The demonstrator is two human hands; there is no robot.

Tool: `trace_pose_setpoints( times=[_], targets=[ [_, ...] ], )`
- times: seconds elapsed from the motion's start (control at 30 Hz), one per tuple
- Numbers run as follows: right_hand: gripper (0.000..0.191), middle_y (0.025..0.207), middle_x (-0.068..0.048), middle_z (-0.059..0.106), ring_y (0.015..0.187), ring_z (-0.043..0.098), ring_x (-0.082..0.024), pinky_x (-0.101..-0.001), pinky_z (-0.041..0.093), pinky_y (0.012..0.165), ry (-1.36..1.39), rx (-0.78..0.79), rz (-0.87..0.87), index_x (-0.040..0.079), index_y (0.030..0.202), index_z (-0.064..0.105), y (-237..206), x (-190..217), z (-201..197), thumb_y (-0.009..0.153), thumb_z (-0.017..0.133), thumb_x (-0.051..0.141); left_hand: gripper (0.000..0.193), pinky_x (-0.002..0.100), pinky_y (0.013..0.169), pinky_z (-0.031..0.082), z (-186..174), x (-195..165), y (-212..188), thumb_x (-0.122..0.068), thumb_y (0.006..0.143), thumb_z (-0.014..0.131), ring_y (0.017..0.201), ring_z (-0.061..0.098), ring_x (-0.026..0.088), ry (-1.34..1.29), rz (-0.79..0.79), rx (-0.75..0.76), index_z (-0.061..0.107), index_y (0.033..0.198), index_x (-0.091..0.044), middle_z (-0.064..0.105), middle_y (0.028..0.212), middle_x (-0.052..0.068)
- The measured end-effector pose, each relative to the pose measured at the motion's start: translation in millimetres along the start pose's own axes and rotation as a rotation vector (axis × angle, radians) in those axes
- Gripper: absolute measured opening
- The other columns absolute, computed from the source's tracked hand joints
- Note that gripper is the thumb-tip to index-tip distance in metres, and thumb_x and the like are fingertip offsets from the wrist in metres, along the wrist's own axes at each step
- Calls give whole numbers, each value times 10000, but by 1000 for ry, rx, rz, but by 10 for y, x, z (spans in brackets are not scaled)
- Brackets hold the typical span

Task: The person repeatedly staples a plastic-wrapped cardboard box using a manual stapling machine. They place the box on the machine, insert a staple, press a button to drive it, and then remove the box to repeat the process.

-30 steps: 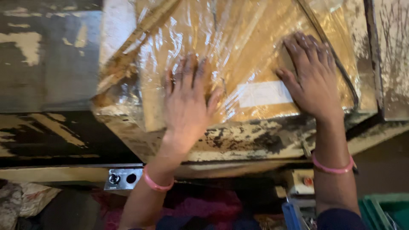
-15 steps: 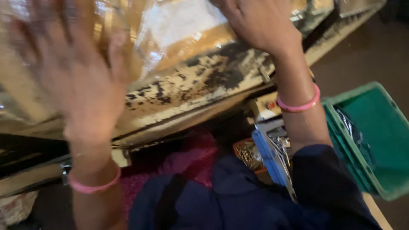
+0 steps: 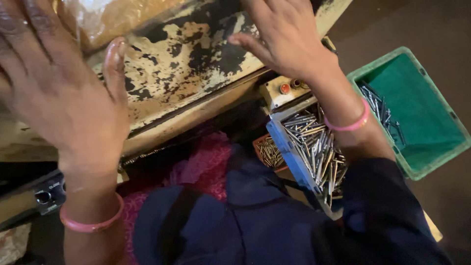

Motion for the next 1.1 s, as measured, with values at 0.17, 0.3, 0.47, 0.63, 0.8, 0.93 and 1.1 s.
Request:
trace_pose_setpoints(
  times=[0.17,0.3,0.47,0.63,0.8,0.93,1.1],
  targets=[
    [314,1287,-184,634,1143,565,-419,-526,476,991,96,-88,84,40,1272,617,-824,-74,17,1019,710,201,852,648,1321,147,10,-304,42,-509,1117,424,1605,171,515,-11,-54,169,196,1669,99,162,1722,331],
    [197,981,-173,692,902,679,-386,-492,549,794,83,437,508,42,975,685,-1903,-550,689,1014,652,233,866,669,1317,89,5,-479,81,-529,1133,430,1599,118,533,-62,-84,242,139,1662,92,113,1706,357],
    [201,974,-160,719,898,706,-373,-490,576,773,3,859,661,111,1002,739,-3090,-744,1361,944,593,235,798,643,1283,42,327,-721,226,-609,1157,328,1569,79,499,-26,-114,415,128,1638,-4,84,1675,285],
    [241,1088,-148,663,1090,629,-346,-494,492,908,-37,719,579,83,1040,709,-3264,-509,1575,854,682,234,662,595,1311,70,378,-1384,151,-509,1134,488,1586,53,455,-208,141,-78,212,1636,-176,150,1651,235],
    [226,1169,-139,626,1175,568,-318,-466,442,985,-85,739,524,109,1049,692,-3195,-420,1486,860,679,232,671,491,1286,348,945,-2274,-62,-257,1075,612,1509,389,383,-783,333,84,283,1597,7,334,1641,252],
    [221,1088,-116,655,1076,628,-324,-476,487,928,3,786,565,104,1044,686,-3178,-441,1374,892,663,263,685,440,1034,524,1610,-2550,27,-244,990,606,1199,635,370,-1101,62,446,331,1553,33,568,1372,280],
    [186,1020,-140,720,892,691,-350,-462,560,771,225,544,809,102,1028,699,-3225,-491,1132,947,657,264,580,433,993,535,1929,-2866,305,-389,1016,600,1082,702,335,-1381,-12,368,518,1363,69,692,1177,243]
  ],
)
Point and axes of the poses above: each hand's wrist, its own y-axis towards the middle knuckle, its own z-axis out of the palm, x = y × z, the point moved 8 cm from there along y, towards the middle knuckle
